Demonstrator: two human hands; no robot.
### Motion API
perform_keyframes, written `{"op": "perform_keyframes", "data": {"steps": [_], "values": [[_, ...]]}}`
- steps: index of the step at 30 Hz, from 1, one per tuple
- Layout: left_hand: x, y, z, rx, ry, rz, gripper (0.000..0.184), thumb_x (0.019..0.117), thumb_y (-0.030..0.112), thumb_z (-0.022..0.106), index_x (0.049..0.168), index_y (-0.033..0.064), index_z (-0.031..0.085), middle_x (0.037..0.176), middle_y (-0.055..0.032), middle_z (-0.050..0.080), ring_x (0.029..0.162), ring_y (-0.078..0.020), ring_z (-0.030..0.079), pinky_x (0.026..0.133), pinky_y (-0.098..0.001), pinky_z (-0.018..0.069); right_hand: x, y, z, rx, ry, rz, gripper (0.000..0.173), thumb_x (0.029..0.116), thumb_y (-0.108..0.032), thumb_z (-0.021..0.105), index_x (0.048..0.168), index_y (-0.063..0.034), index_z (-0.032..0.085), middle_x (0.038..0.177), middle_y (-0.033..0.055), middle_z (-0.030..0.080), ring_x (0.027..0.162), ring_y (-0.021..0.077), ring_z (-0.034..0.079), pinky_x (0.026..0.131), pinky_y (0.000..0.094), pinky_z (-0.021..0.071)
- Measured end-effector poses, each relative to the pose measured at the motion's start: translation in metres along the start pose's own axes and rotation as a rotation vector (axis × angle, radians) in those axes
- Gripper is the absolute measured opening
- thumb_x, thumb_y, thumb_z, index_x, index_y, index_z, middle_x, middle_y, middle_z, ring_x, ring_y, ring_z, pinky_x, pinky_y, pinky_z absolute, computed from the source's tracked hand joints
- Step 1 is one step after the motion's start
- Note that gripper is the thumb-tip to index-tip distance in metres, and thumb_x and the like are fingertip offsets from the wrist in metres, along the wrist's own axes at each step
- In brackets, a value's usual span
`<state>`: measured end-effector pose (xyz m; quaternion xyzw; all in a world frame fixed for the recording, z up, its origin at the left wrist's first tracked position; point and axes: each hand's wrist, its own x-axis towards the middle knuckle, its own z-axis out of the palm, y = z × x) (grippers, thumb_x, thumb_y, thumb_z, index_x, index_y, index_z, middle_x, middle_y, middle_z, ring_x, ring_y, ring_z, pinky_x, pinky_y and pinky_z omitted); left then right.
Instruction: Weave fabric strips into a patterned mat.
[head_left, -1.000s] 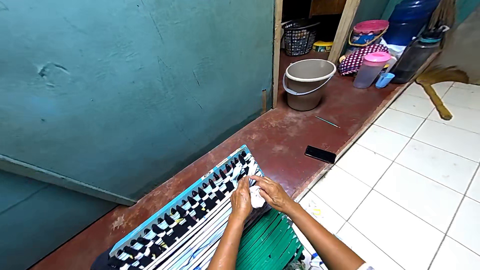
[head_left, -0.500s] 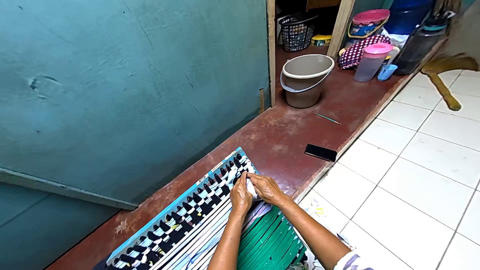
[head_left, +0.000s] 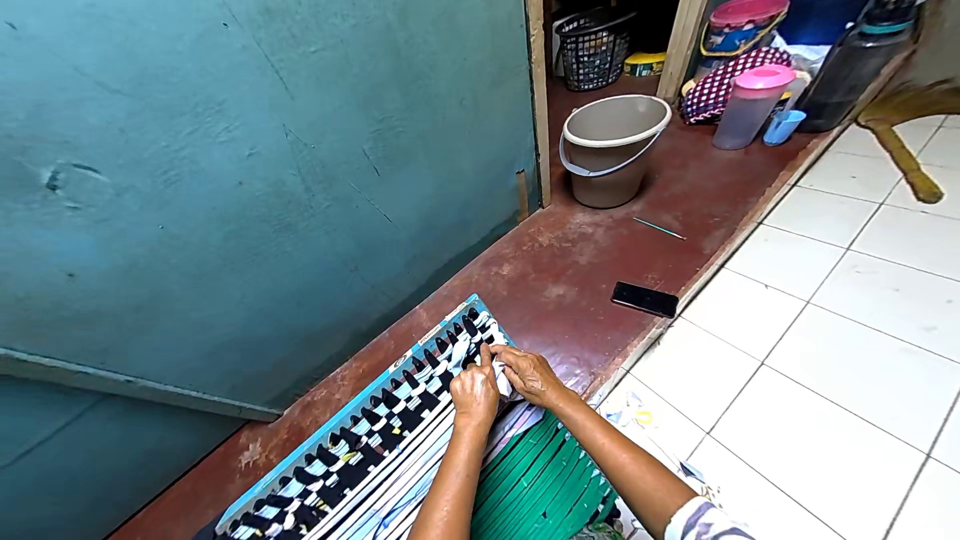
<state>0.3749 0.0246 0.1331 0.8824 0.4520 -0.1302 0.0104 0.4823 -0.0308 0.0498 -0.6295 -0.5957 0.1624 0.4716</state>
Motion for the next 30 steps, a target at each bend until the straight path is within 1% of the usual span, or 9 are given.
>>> {"op": "perform_keyframes", "data": {"steps": [5, 8, 10, 11, 12, 14, 17, 22, 30], "values": [[0.007, 0.0, -0.011, -0.105, -0.215, -0.001, 0.069, 0.104, 0.016, 0.047, 0.165, 0.0137, 0.016, 0.117, -0.0228, 0.07, 0.114, -0.0418, 0.066, 0.095, -0.0559, 0.0509, 0.002, 0.008, 0.007, 0.09, 0.112, -0.02, 0.028, 0.0988, -0.002, 0.048, 0.108, 0.0064, 0.073, 0.129, 0.0189, 0.07, 0.119, 0.032, 0.069, 0.101, 0.0486, 0.0536], [0.025, -0.009, 0.004, -0.454, -0.188, 0.065, 0.066, 0.1013, 0.01, 0.05, 0.162, 0.004, 0.024, 0.133, -0.0283, 0.062, 0.126, -0.0418, 0.06, 0.107, -0.0567, 0.0454, 0.003, 0.011, 0.012, 0.155, 0.224, -0.024, 0.029, 0.0962, 0.002, 0.049, 0.11, 0.0073, 0.073, 0.114, 0.0208, 0.074, 0.109, 0.0321, 0.073, 0.098, 0.0478, 0.0556], [0.038, -0.016, 0.021, -0.943, -0.154, 0.076, 0.055, 0.1054, 0.007, 0.047, 0.156, -0.0054, 0.031, 0.144, -0.026, 0.055, 0.132, -0.0295, 0.057, 0.114, -0.042, 0.042, 0.004, 0.009, 0.013, 0.209, 0.325, -0.029, 0.025, 0.0932, 0.004, 0.05, 0.104, 0.01, 0.072, 0.097, 0.0225, 0.075, 0.093, 0.0303, 0.074, 0.088, 0.0447, 0.0579], [0.04, -0.015, 0.026, -1.177, -0.148, 0.02, 0.055, 0.1042, 0.005, 0.049, 0.155, -0.0045, 0.032, 0.129, -0.0186, 0.064, 0.11, -0.0186, 0.064, 0.096, -0.0319, 0.0514, 0.005, 0.007, 0.012, 0.242, 0.363, -0.02, 0.024, 0.0931, 0.004, 0.05, 0.102, 0.0107, 0.072, 0.095, 0.022, 0.074, 0.09, 0.0274, 0.073, 0.087, 0.0412, 0.0578], [0.04, -0.012, 0.031, -1.385, -0.139, -0.019, 0.054, 0.1025, 0.003, 0.047, 0.154, -0.0026, 0.031, 0.094, -0.0081, 0.063, 0.07, -0.0083, 0.057, 0.06, -0.0225, 0.0464, 0.006, 0.005, 0.009, 0.269, 0.397, 0.0, 0.024, 0.0936, 0.004, 0.05, 0.103, 0.0112, 0.072, 0.096, 0.0216, 0.074, 0.091, 0.0251, 0.073, 0.088, 0.0383, 0.0573], [0.037, -0.013, 0.039, -1.778, -0.21, -0.005, 0.054, 0.1039, 0.0, 0.037, 0.155, 0.0022, 0.022, 0.071, 0.0, 0.051, 0.047, -0.0032, 0.04, 0.042, -0.0185, 0.0345, 0.009, 0.001, 0.005, 0.298, 0.442, 0.042, 0.026, 0.0949, 0.006, 0.049, 0.106, 0.0119, 0.071, 0.101, 0.0222, 0.074, 0.097, 0.0247, 0.073, 0.093, 0.0371, 0.0564], [0.036, -0.017, 0.045, -2.009, -0.225, 0.022, 0.043, 0.105, -0.001, 0.033, 0.148, 0.0033, 0.031, 0.07, 0.0019, 0.053, 0.046, -0.001, 0.04, 0.042, -0.0158, 0.0366, 0.012, 0.001, 0.006, 0.319, 0.421, 0.116, 0.027, 0.0976, 0.002, 0.049, 0.111, 0.0093, 0.072, 0.104, 0.0201, 0.075, 0.1, 0.0234, 0.073, 0.095, 0.0385, 0.0559], [0.04, -0.026, 0.046, -2.08, -0.282, 0.019, 0.029, 0.1041, -0.001, 0.03, 0.125, 0.0064, 0.048, 0.073, 0.0013, 0.057, 0.047, -0.0013, 0.046, 0.042, -0.0148, 0.0386, 0.018, -0.002, 0.012, 0.167, 0.386, 0.322, 0.028, 0.0981, -0.018, 0.059, 0.09, 0.0051, 0.073, 0.08, 0.0186, 0.07, 0.08, 0.0316, 0.069, 0.078, 0.0542, 0.0526], [0.043, -0.04, 0.051, -2.103, -0.394, 0.136, 0.021, 0.0995, 0.0, 0.033, 0.106, 0.0099, 0.05, 0.06, 0.005, 0.052, 0.043, -0.0009, 0.045, 0.042, -0.0148, 0.0387, 0.037, -0.03, -0.001, -0.164, 0.094, 0.499, 0.036, 0.1052, -0.027, 0.052, 0.105, 0.001, 0.075, 0.097, 0.0229, 0.074, 0.1, 0.0409, 0.071, 0.088, 0.0606, 0.0506]]}}
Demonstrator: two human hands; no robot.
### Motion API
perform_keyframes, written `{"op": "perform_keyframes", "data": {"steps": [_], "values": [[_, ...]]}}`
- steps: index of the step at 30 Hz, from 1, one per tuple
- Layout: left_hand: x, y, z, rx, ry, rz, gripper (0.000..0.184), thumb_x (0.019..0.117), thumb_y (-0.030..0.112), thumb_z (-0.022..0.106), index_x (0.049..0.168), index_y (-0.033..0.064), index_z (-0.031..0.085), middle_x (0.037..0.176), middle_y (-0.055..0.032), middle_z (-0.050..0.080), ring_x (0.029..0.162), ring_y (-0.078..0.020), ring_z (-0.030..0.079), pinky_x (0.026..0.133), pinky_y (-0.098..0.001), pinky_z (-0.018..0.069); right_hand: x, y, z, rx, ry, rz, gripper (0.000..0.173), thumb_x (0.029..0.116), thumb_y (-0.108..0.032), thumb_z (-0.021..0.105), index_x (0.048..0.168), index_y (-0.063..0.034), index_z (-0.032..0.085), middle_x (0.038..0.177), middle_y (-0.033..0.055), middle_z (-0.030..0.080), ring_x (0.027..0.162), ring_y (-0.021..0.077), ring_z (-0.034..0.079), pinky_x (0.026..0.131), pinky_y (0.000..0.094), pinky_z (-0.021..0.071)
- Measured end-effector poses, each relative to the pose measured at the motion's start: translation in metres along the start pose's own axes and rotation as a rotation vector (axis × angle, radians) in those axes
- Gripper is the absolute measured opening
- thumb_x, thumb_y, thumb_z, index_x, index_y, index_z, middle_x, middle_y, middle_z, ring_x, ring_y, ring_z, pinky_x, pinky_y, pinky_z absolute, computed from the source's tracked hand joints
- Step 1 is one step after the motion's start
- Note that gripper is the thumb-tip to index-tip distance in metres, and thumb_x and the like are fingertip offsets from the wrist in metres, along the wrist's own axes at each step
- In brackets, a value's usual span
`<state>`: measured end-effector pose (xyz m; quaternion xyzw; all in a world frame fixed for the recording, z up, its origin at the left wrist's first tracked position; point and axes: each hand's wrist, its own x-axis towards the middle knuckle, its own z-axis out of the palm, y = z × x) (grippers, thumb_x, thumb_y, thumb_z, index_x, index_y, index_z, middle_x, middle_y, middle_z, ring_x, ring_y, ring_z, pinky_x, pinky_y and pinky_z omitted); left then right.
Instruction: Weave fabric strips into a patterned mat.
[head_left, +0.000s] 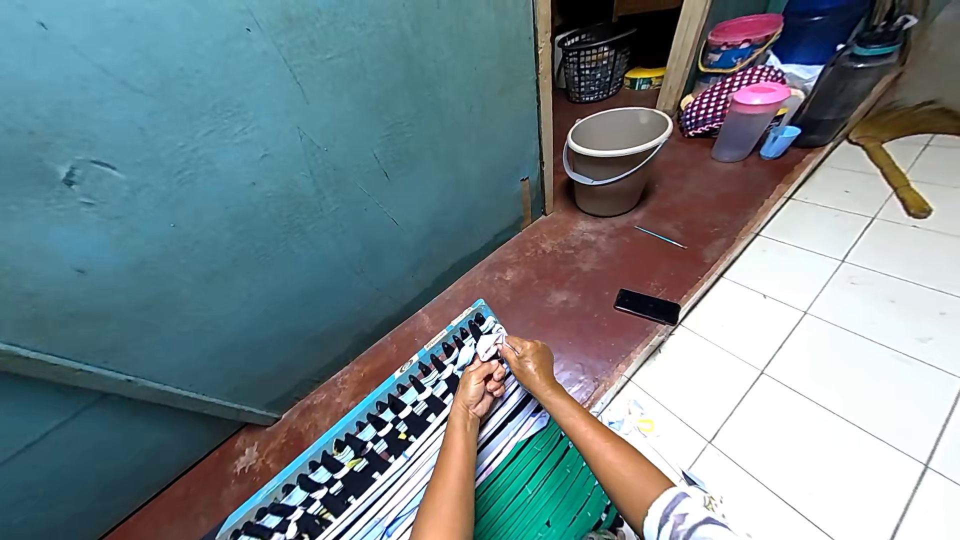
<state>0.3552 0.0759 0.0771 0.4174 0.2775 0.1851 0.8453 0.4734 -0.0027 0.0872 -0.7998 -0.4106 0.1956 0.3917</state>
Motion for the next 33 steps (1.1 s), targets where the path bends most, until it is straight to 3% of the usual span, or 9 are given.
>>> {"op": "perform_keyframes", "data": {"steps": [7, 11, 12, 14, 15, 17, 21, 28, 33], "values": [[-0.005, 0.0, -0.005, 0.101, -0.093, 0.023, 0.031, 0.0992, 0.003, 0.036, 0.125, 0.0077, 0.052, 0.065, 0.0045, 0.057, 0.046, -0.0007, 0.047, 0.044, -0.0154, 0.0405, 0.006, -0.012, -0.006, -0.226, -0.104, -0.01, 0.029, 0.1015, -0.01, 0.048, 0.112, -0.0017, 0.074, 0.106, 0.0229, 0.074, 0.107, 0.0423, 0.07, 0.09, 0.0612, 0.0505], [-0.013, 0.007, 0.004, 0.59, -0.006, 0.14, 0.043, 0.1029, 0.0, 0.036, 0.144, -0.0047, 0.047, 0.075, -0.0002, 0.063, 0.05, -0.0024, 0.044, 0.047, -0.0187, 0.0392, 0.014, -0.01, -0.022, -0.199, -0.28, -0.014, 0.027, 0.1003, -0.008, 0.049, 0.113, 0.0006, 0.071, 0.113, 0.0242, 0.071, 0.114, 0.0414, 0.066, 0.096, 0.0605, 0.0478], [-0.015, 0.011, 0.006, 0.803, 0.041, 0.205, 0.042, 0.1021, -0.002, 0.037, 0.141, -0.007, 0.052, 0.084, -0.0034, 0.068, 0.06, -0.0049, 0.053, 0.058, -0.0201, 0.0451, 0.018, -0.008, -0.025, -0.167, -0.328, -0.024, 0.026, 0.0999, -0.008, 0.051, 0.112, 0.0022, 0.071, 0.114, 0.025, 0.07, 0.116, 0.0415, 0.064, 0.098, 0.0608, 0.0469], [-0.019, 0.018, 0.008, 1.164, 0.083, 0.305, 0.042, 0.1002, -0.007, 0.04, 0.138, -0.0085, 0.058, 0.115, -0.021, 0.072, 0.101, -0.0238, 0.07, 0.098, -0.0366, 0.0513, 0.025, -0.005, -0.03, -0.121, -0.415, -0.052, 0.026, 0.1007, -0.009, 0.052, 0.111, 0.0046, 0.071, 0.117, 0.0259, 0.068, 0.119, 0.0415, 0.062, 0.1, 0.0604, 0.0445], [-0.019, 0.017, 0.01, 1.282, 0.127, 0.357, 0.042, 0.098, -0.008, 0.042, 0.135, -0.0082, 0.061, 0.112, -0.0245, 0.073, 0.103, -0.0322, 0.071, 0.1, -0.0452, 0.0507, 0.029, -0.003, -0.032, -0.12, -0.448, -0.063, 0.026, 0.1014, -0.011, 0.052, 0.11, 0.0047, 0.071, 0.117, 0.0256, 0.068, 0.119, 0.0409, 0.061, 0.101, 0.0598, 0.0442], [-0.018, 0.011, 0.013, 1.401, 0.207, 0.45, 0.04, 0.0954, -0.009, 0.047, 0.131, -0.0057, 0.066, 0.114, -0.0255, 0.073, 0.105, -0.0398, 0.071, 0.101, -0.0532, 0.0506, 0.032, -0.004, -0.033, -0.136, -0.489, -0.062, 0.026, 0.1026, -0.012, 0.052, 0.109, 0.0043, 0.071, 0.118, 0.0247, 0.068, 0.12, 0.04, 0.061, 0.101, 0.0592, 0.0439], [-0.008, -0.007, 0.014, 1.355, 0.378, 0.705, 0.029, 0.092, -0.009, 0.055, 0.112, -0.0059, 0.075, 0.105, -0.0234, 0.076, 0.095, -0.0397, 0.075, 0.091, -0.0568, 0.0557, 0.036, 0.001, -0.032, -0.085, -0.5, -0.078, 0.027, 0.1036, -0.013, 0.052, 0.108, 0.005, 0.071, 0.116, 0.0248, 0.068, 0.117, 0.0396, 0.062, 0.101, 0.0587, 0.0437], [0.0, -0.013, 0.026, 1.304, 0.554, 0.594, 0.022, 0.0953, -0.001, 0.058, 0.107, -0.004, 0.076, 0.097, -0.0218, 0.076, 0.092, -0.0408, 0.074, 0.086, -0.0617, 0.0538, 0.043, 0.003, -0.036, -0.042, -0.565, -0.105, 0.025, 0.1032, -0.009, 0.052, 0.104, 0.0092, 0.069, 0.111, 0.0266, 0.066, 0.111, 0.0392, 0.061, 0.099, 0.0572, 0.0424], [0.003, -0.015, 0.025, 1.2, 0.588, 0.587, 0.017, 0.0946, 0.002, 0.061, 0.1, -0.0036, 0.075, 0.086, -0.0176, 0.074, 0.077, -0.0313, 0.072, 0.077, -0.0529, 0.0557, 0.043, 0.0, -0.038, -0.058, -0.584, -0.113, 0.025, 0.1041, -0.009, 0.05, 0.104, 0.0092, 0.068, 0.109, 0.0264, 0.065, 0.109, 0.0388, 0.06, 0.098, 0.057, 0.0423]]}}
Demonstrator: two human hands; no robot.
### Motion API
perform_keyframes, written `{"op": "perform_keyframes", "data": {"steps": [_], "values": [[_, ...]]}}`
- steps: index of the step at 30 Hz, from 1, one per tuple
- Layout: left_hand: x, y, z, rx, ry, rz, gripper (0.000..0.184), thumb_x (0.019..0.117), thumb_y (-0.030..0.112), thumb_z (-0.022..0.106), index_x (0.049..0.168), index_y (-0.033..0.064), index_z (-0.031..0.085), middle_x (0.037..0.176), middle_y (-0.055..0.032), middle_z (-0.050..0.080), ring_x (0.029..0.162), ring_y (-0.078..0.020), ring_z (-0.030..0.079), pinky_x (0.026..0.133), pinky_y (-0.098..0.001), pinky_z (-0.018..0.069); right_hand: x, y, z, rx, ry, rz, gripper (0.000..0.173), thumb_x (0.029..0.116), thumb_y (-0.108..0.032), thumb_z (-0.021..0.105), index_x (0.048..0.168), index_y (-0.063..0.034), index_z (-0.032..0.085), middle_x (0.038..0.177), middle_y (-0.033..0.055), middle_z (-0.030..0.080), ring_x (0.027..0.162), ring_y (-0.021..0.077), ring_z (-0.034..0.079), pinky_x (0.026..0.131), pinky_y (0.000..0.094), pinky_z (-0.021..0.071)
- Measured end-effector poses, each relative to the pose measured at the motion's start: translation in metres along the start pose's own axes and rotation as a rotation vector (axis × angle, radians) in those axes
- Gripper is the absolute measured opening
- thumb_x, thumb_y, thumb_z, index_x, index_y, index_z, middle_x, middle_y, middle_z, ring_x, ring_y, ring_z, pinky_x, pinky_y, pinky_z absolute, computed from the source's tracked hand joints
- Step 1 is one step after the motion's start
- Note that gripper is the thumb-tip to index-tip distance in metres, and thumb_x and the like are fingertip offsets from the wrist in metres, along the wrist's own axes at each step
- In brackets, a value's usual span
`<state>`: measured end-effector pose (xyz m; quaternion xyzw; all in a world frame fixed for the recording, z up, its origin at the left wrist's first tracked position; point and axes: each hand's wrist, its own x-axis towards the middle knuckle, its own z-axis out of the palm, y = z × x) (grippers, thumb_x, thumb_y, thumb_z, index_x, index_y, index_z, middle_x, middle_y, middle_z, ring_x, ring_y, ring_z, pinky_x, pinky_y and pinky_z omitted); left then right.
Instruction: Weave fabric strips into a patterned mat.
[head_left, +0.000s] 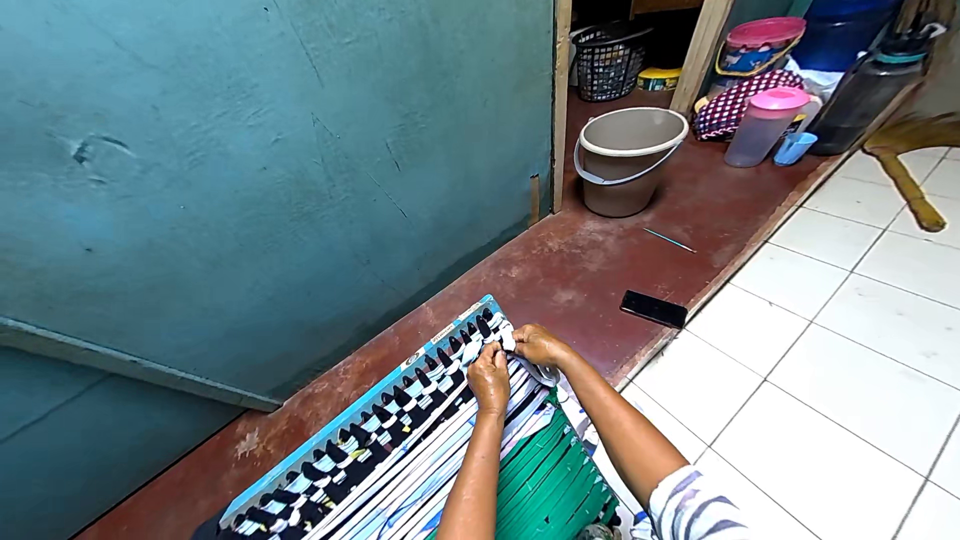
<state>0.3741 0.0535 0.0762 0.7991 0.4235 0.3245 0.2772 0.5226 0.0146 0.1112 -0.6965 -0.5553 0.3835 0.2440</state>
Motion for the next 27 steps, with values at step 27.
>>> {"op": "perform_keyframes", "data": {"steps": [27], "values": [[-0.022, -0.002, -0.023, -0.745, 0.135, -0.276, 0.011, 0.0928, -0.005, 0.049, 0.091, 0.0006, 0.058, 0.061, 0.0047, 0.051, 0.047, -0.0015, 0.049, 0.046, -0.0174, 0.0452, -0.025, -0.007, 0.014, -0.15, 0.234, 0.013, 0.037, 0.1005, -0.013, 0.054, 0.134, -0.0142, 0.069, 0.13, 0.0131, 0.069, 0.126, 0.035, 0.057, 0.109, 0.0584, 0.0316]]}}
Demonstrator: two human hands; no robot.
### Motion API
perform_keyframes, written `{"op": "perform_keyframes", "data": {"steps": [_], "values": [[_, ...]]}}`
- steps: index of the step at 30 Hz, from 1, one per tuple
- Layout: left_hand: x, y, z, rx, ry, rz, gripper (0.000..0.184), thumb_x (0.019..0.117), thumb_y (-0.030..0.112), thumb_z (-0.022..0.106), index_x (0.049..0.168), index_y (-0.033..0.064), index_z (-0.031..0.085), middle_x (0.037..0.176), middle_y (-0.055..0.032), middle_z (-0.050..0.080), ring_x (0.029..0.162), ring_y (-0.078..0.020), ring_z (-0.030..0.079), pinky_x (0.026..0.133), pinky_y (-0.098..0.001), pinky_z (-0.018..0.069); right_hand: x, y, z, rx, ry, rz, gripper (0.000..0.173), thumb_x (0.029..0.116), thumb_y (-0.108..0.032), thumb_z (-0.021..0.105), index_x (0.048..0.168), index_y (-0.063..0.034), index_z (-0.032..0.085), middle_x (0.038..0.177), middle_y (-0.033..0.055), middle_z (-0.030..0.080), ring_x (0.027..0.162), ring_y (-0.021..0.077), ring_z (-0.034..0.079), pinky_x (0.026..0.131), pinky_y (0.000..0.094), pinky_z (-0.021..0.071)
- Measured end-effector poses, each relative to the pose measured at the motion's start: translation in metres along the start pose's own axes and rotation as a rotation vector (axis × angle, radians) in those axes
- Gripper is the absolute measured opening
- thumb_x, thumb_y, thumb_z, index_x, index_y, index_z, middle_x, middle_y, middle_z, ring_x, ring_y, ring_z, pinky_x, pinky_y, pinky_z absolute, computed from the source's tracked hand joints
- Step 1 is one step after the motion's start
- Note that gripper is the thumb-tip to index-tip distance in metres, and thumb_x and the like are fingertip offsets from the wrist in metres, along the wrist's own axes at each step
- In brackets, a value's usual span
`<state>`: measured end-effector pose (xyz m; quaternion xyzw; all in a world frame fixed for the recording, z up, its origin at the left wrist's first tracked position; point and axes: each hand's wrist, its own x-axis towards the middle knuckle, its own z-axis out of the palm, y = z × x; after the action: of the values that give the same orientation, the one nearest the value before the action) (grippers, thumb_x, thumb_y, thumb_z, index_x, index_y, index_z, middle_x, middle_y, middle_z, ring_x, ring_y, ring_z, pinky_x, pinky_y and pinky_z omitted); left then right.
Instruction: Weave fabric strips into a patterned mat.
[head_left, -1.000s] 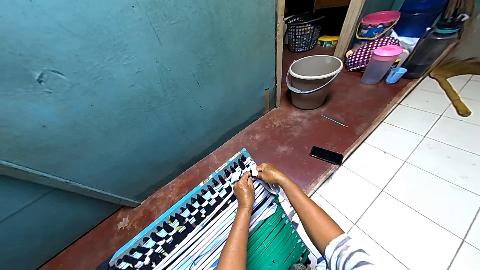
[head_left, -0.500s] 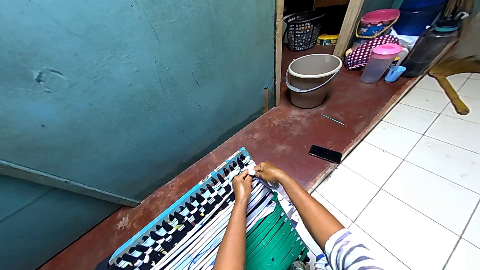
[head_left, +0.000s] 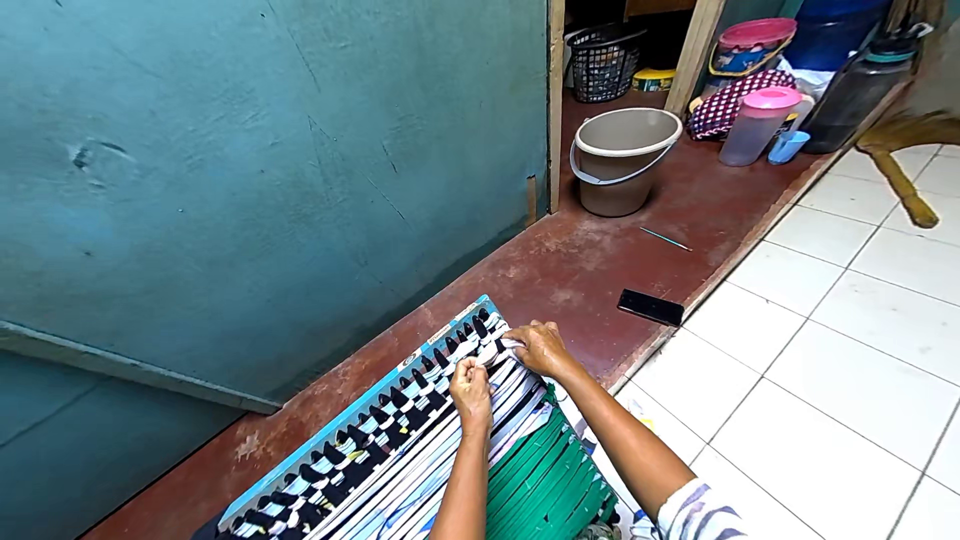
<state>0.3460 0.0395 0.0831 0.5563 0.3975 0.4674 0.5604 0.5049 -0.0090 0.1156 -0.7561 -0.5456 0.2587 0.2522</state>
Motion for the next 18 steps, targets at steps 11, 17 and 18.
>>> {"op": "perform_keyframes", "data": {"steps": [11, 17, 18], "values": [[-0.016, 0.057, -0.107, -0.571, 0.206, -0.05, 0.035, 0.1065, 0.01, 0.018, 0.103, 0.0143, 0.053, 0.079, 0.0033, 0.07, 0.06, -0.0052, 0.064, 0.052, -0.019, 0.0529, -0.007, 0.018, 0.049, 0.041, 0.663, -0.304, 0.031, 0.0823, 0.001, 0.063, 0.108, -0.0057, 0.078, 0.099, 0.016, 0.075, 0.107, 0.0407, 0.068, 0.104, 0.0683, 0.0369], [-0.045, 0.104, -0.168, -0.401, 0.35, 0.211, 0.04, 0.1059, 0.006, 0.015, 0.105, 0.0171, 0.053, 0.081, 0.0088, 0.072, 0.061, -0.0009, 0.065, 0.054, -0.0152, 0.0524, 0.002, 0.018, 0.063, 0.084, 0.702, -0.391, 0.036, 0.0821, 0.001, 0.063, 0.114, -0.0047, 0.076, 0.112, 0.0152, 0.075, 0.111, 0.0387, 0.068, 0.101, 0.0647, 0.0424], [-0.051, 0.116, -0.181, -0.373, 0.402, 0.246, 0.04, 0.1068, 0.007, 0.015, 0.104, 0.0168, 0.054, 0.081, 0.0095, 0.072, 0.062, -0.0005, 0.065, 0.055, -0.0151, 0.0529, 0.003, 0.019, 0.065, 0.121, 0.699, -0.401, 0.037, 0.0812, 0.001, 0.064, 0.116, -0.0033, 0.076, 0.116, 0.0165, 0.074, 0.112, 0.0388, 0.068, 0.1, 0.063, 0.0443]]}}
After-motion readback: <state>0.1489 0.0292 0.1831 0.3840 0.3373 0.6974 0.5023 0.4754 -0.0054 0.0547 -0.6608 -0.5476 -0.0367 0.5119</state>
